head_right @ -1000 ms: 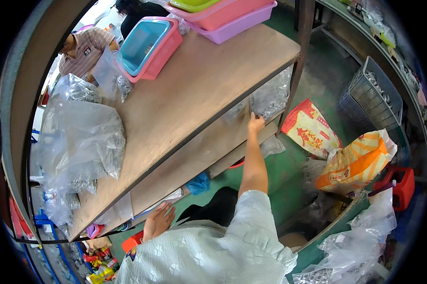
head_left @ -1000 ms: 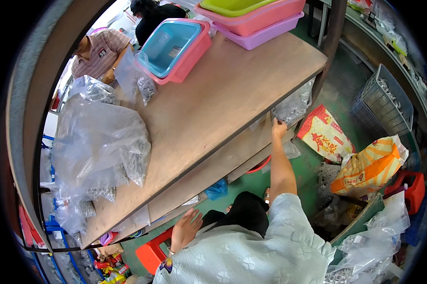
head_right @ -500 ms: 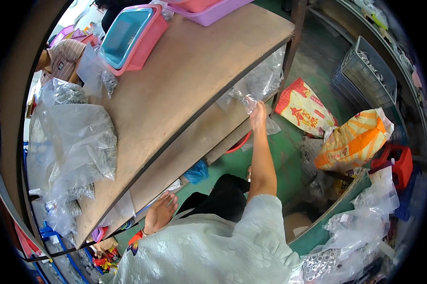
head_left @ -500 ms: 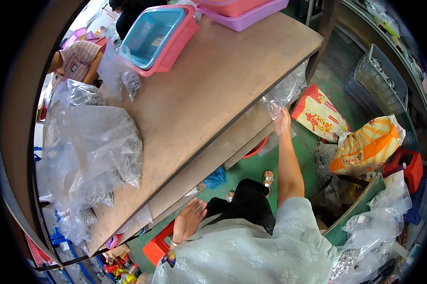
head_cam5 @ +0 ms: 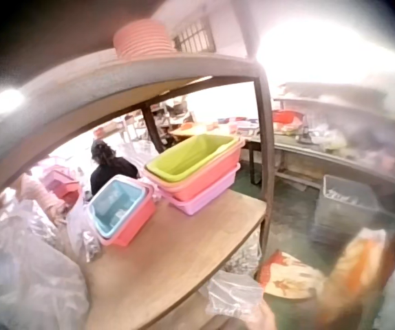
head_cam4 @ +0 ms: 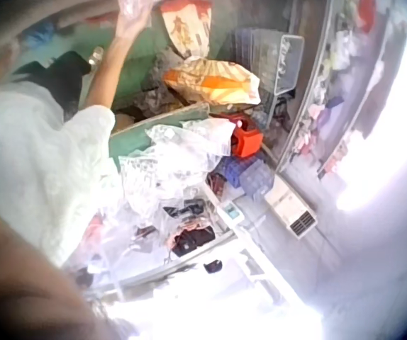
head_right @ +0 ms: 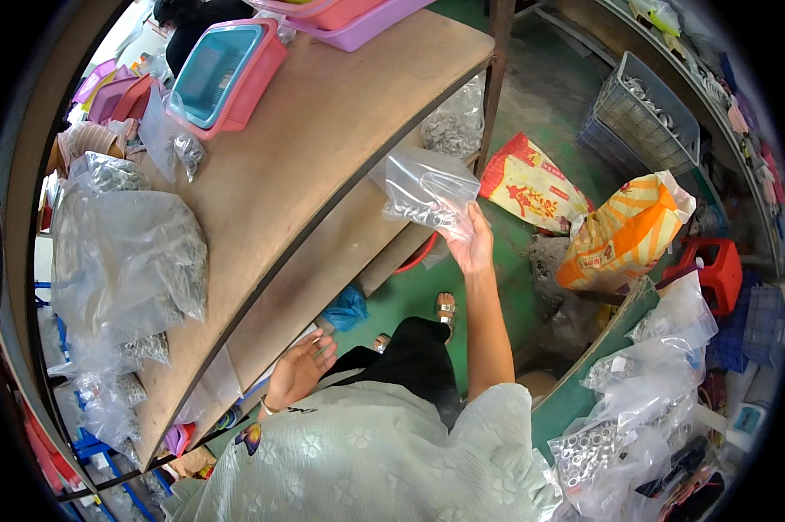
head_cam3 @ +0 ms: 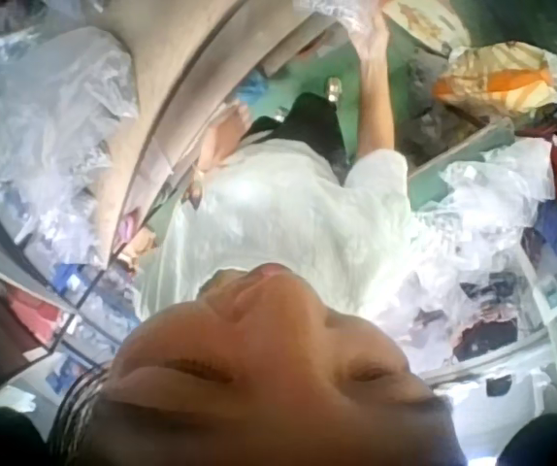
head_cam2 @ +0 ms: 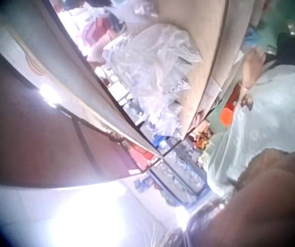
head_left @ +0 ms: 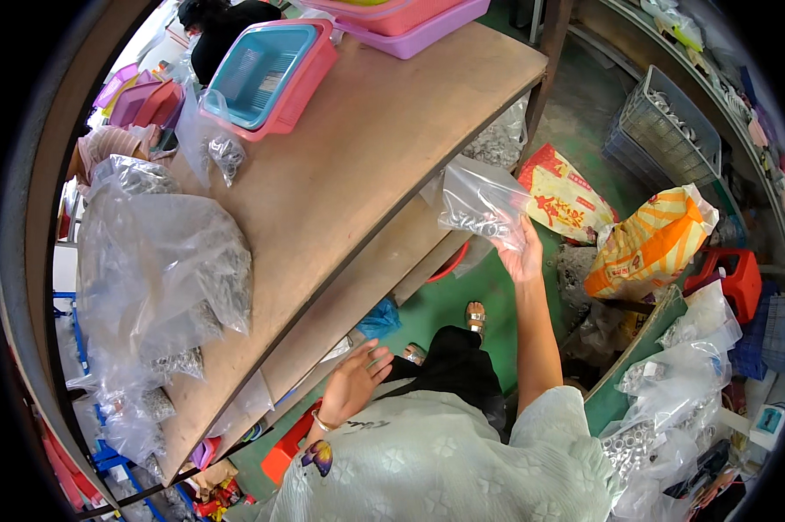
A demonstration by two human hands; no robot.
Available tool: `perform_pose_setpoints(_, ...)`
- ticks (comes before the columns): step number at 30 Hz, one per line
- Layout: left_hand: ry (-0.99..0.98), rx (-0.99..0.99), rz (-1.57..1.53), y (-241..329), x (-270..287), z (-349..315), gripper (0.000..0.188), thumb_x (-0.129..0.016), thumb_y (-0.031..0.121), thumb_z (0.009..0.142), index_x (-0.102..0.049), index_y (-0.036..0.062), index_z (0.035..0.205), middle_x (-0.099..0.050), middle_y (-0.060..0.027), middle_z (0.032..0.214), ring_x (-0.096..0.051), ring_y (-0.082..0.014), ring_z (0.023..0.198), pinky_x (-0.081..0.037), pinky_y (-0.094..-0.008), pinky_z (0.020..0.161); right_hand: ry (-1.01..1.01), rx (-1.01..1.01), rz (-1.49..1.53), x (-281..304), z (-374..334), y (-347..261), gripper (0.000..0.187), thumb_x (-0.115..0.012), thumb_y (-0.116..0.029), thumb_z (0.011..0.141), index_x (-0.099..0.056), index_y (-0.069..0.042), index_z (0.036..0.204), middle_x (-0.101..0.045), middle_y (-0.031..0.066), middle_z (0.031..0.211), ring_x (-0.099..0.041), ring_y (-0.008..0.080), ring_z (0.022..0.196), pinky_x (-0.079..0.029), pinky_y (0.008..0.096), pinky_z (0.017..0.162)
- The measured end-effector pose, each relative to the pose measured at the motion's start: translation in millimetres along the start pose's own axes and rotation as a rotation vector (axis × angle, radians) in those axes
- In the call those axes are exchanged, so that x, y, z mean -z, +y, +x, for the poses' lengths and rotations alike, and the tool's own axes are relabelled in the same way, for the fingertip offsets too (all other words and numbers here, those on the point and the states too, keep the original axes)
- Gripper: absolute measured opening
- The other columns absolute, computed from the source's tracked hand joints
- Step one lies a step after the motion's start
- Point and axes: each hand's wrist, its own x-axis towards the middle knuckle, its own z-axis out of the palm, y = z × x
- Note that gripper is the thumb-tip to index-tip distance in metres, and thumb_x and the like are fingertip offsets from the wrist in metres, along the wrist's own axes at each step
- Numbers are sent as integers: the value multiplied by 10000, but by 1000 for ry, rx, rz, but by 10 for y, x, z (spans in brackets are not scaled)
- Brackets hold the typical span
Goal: The person sorts through a large pile of silver metal rings by hand on a green table, selects individual pieces, and places them into clear plastic bags which are then stored on a shelf.
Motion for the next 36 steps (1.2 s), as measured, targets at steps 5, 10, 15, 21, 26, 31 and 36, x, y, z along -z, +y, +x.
perform_pose_setpoints(5, -129, -21, 95, 0, -136, -32, 333, -457, 154, 918, -459, 29, 1226, -533, -121, 1160, -498, -263, 1110, -356, -378, 987, -4, -56, 13, -318, -402, -111, 364, -417, -231, 933, -430, -25, 1233, -532, 209, 1164, -539, 363, 1045, -445, 497, 890)
perform_pose_setpoints(10, -219, -80, 233, 59, -483, -33, 365, -481, 144, 916, -444, 27, 1260, -531, -127, 1180, -501, -249, 1114, -383, -364, 963, -50, -81, 23, -548, -692, -154, 358, -412, -234, 934, -432, -17, 1218, -545, 208, 1126, -536, 390, 1042, -450, 503, 887)
perform_pose_setpoints(15, -248, -192, 285, 71, -861, -48, 380, -516, 110, 898, -448, 28, 1262, -536, -111, 1184, -502, -228, 1119, -377, -378, 966, -213, -192, 62, -579, -855, -71, 234, -417, -214, 923, -486, -72, 1097, -553, 224, 1124, -544, 437, 1015, -414, 573, 894)
perform_pose_setpoints(21, -200, -181, 510, 26, -598, 268, 287, -554, 131, 888, -560, 31, 1157, -607, -65, 1093, -567, -171, 1001, -469, -322, 849, -352, -450, -238, -494, -1004, 196, 293, -501, -221, 900, -464, -5, 1095, -594, 214, 1068, -587, 318, 1010, -432, 418, 912)
perform_pose_setpoints(26, -257, -46, 866, -11, -248, 527, 296, -554, 190, 896, -568, 10, 1130, -615, -45, 1057, -583, -138, 926, -496, -285, 795, -484, -547, -491, -633, -952, 66, 400, -574, -294, 866, -505, 9, 1119, -620, 201, 1030, -609, 265, 976, -451, 368, 884)
perform_pose_setpoints(31, -102, -53, 745, -127, 48, 830, 351, -545, 222, 901, -522, 31, 1194, -575, -64, 1140, -562, -166, 998, -467, -319, 844, -223, -557, -724, -412, -698, 206, 333, -488, -302, 921, -564, -4, 1051, -644, 163, 988, -628, 237, 925, -471, 347, 836)
perform_pose_setpoints(36, 79, -119, 544, -42, 409, 895, 394, -549, 197, 893, -469, 44, 1248, -526, -109, 1222, -518, -239, 1102, -411, -380, 908, 75, -188, -862, 265, -226, 521, 299, -438, -245, 952, -578, 0, 1047, -639, 90, 994, -601, 167, 917, -459, 295, 832)
